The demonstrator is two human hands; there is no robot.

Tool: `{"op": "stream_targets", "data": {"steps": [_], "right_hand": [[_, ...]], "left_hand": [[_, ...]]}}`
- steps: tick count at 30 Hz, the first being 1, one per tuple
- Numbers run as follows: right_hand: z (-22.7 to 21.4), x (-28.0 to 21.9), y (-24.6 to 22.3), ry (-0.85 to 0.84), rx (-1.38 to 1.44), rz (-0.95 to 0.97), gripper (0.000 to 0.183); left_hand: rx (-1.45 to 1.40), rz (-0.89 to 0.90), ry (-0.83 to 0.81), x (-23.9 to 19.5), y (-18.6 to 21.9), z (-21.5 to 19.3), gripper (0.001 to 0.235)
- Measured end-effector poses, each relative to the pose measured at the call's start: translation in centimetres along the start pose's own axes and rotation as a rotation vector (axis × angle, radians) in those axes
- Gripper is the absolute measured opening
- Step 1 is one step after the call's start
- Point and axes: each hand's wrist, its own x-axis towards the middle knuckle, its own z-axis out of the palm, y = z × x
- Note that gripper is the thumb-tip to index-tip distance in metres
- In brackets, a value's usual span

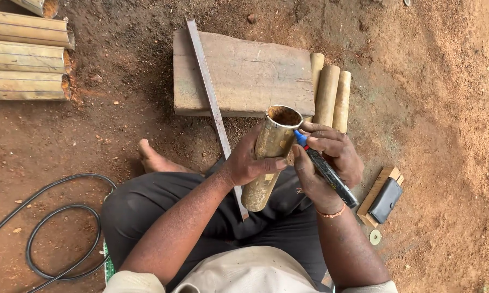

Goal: The recorder is using a marker and a metal strip to mark alignment lines and measurements on several bamboo tubes.

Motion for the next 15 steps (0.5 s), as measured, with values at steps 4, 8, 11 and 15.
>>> {"op": "stream_targets", "data": {"steps": [4,8,11,15], "right_hand": [[-0.1,0.0,0.0,-0.008,0.025,0.047,0.029],[-0.2,0.4,-0.2,-0.029,0.007,0.03,0.027],[-0.1,0.6,-0.2,-0.033,0.006,0.014,0.026],[0.0,1.0,-0.6,-0.027,-0.001,0.024,0.021]], "left_hand": [[0.002,-0.027,0.011,-0.1,-1.2,-0.3,0.081],[-0.013,-0.016,0.003,0.0,-0.8,-0.2,0.081],[-0.033,-0.023,0.01,0.0,-0.6,0.0,0.083],[-0.068,0.028,0.033,0.0,-0.3,0.1,0.095]]}}
